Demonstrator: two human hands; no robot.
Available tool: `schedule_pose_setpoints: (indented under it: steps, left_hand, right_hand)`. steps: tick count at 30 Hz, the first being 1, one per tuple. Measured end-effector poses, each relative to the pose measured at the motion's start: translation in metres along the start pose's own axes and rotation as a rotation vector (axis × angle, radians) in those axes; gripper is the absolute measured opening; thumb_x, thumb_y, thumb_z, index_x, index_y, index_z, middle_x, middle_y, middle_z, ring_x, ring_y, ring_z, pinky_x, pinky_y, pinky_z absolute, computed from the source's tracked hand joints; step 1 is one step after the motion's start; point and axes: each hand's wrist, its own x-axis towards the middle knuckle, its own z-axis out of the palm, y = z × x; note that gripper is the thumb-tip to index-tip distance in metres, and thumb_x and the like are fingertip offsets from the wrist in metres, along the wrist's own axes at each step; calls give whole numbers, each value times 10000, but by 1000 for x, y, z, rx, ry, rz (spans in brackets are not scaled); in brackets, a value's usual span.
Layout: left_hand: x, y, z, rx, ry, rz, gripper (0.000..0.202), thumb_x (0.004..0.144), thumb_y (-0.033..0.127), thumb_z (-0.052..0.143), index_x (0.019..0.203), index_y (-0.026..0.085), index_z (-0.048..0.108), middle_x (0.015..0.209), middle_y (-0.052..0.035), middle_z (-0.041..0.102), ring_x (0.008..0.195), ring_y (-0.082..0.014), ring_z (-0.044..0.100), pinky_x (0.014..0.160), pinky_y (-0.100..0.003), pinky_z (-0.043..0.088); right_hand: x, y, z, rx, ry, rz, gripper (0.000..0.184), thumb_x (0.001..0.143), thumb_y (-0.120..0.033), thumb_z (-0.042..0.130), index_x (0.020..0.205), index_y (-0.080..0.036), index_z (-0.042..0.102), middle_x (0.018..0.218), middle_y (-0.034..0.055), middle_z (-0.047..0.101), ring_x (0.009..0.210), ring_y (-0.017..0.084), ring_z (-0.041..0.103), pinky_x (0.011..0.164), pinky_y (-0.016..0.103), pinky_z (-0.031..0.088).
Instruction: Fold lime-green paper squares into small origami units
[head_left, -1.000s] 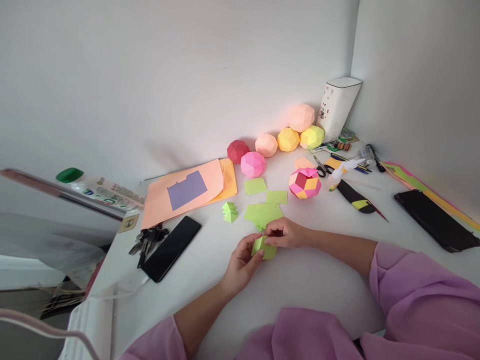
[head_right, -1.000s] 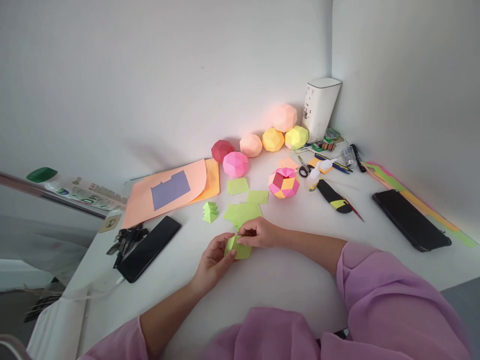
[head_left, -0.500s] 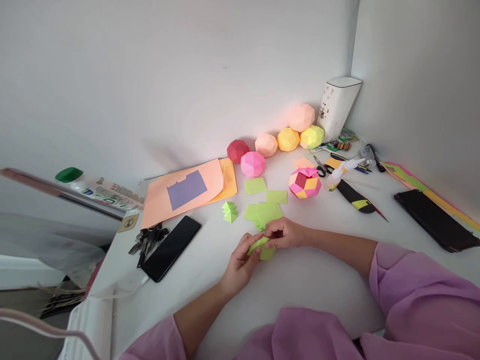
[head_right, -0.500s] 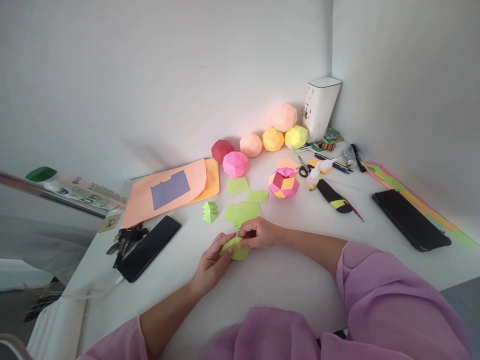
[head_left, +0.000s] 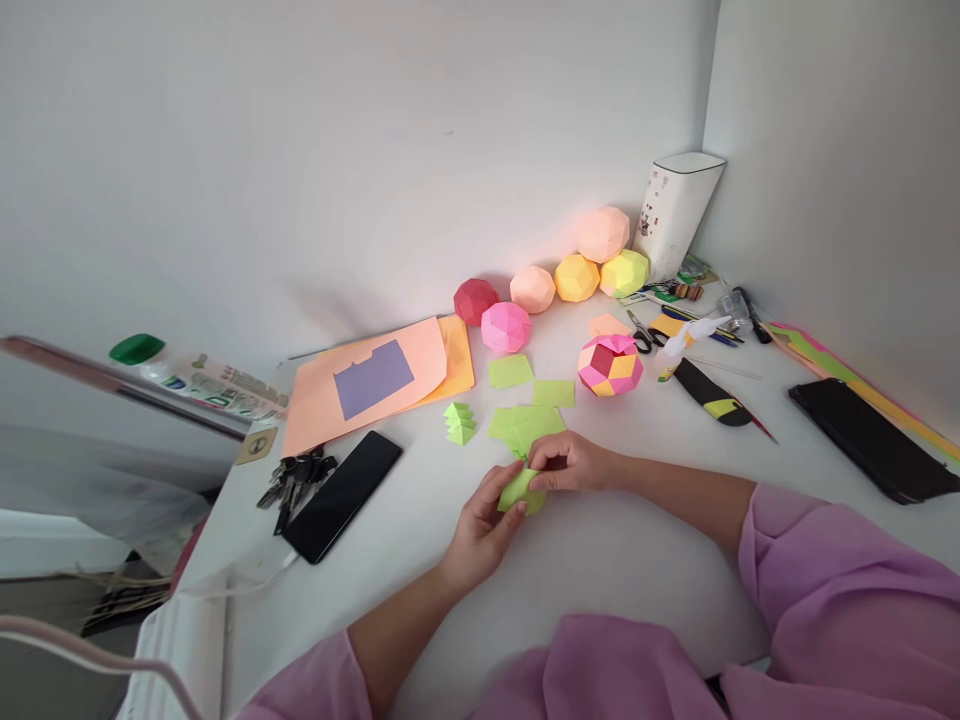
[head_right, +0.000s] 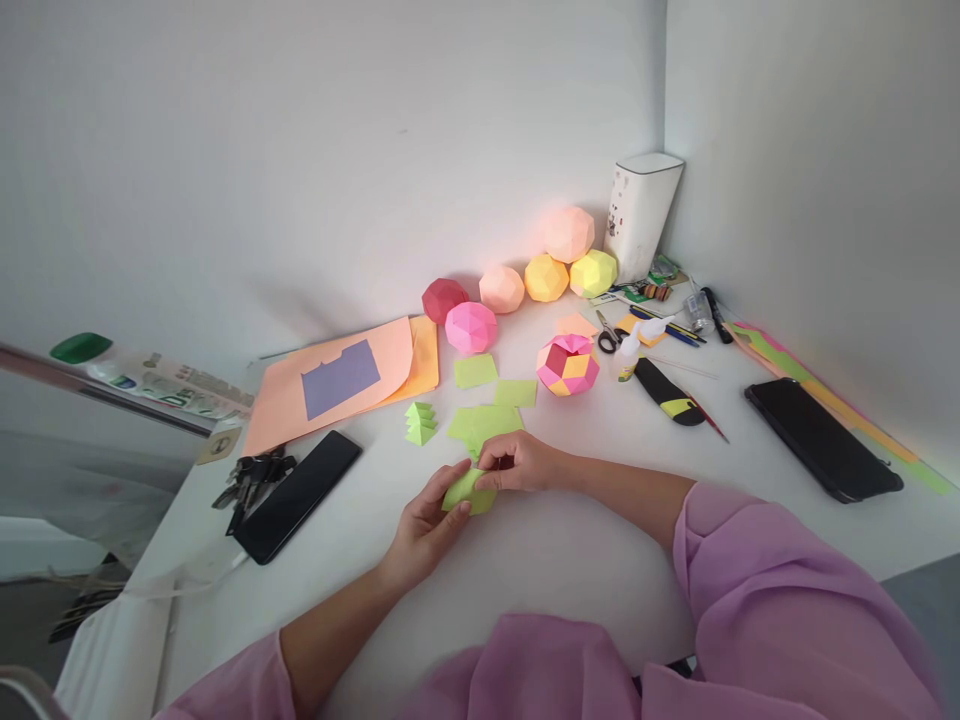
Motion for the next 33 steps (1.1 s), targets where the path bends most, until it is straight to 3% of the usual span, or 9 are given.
schedule_pose_setpoints:
  steps: [5,9,13,17,33]
  left_hand:
    - [0,-1,4,7,93,-89,325,805,334,608,1117,244,603,846,-12,500,652,-113,533,607,-260,506]
    - [-1,2,5,109,107,-73,248,826,339,574,1031,216,637,740,8,480,549,-96,517,518,-234,471]
    - [-3,3,5,176,108,-65,244,833,340,561,1021,210,647,673,19,476,490,-86,488,459,-214,415]
    - [-4,2,4,198,99,-67,252,838,347,550,1030,219,651,685,12,487,469,-81,474,435,-211,389]
    - [-3,6,3,375,70,-5,272,850,355,516,973,193,696,608,14,447,517,-108,403,492,-231,352]
  right_hand:
    - [-2,-3,1,33,38,28,284,729,-414,680,741,-138,611,719,3,536,621,99,467,553,228,372]
    - [-3,-7,2,76,68,111,288,692,-398,714,736,-136,604,625,-30,512,536,76,418,492,212,329]
    - [-2,-5,3,107,115,127,319,651,-393,748,774,-140,597,655,-30,528,553,74,437,502,204,351]
    - [-2,-4,4,118,95,135,326,672,-400,733,833,-139,622,677,-17,550,579,83,459,523,211,366]
    - [-2,-5,0,75,44,97,291,715,-407,697,790,-130,650,682,0,561,595,92,464,529,220,367]
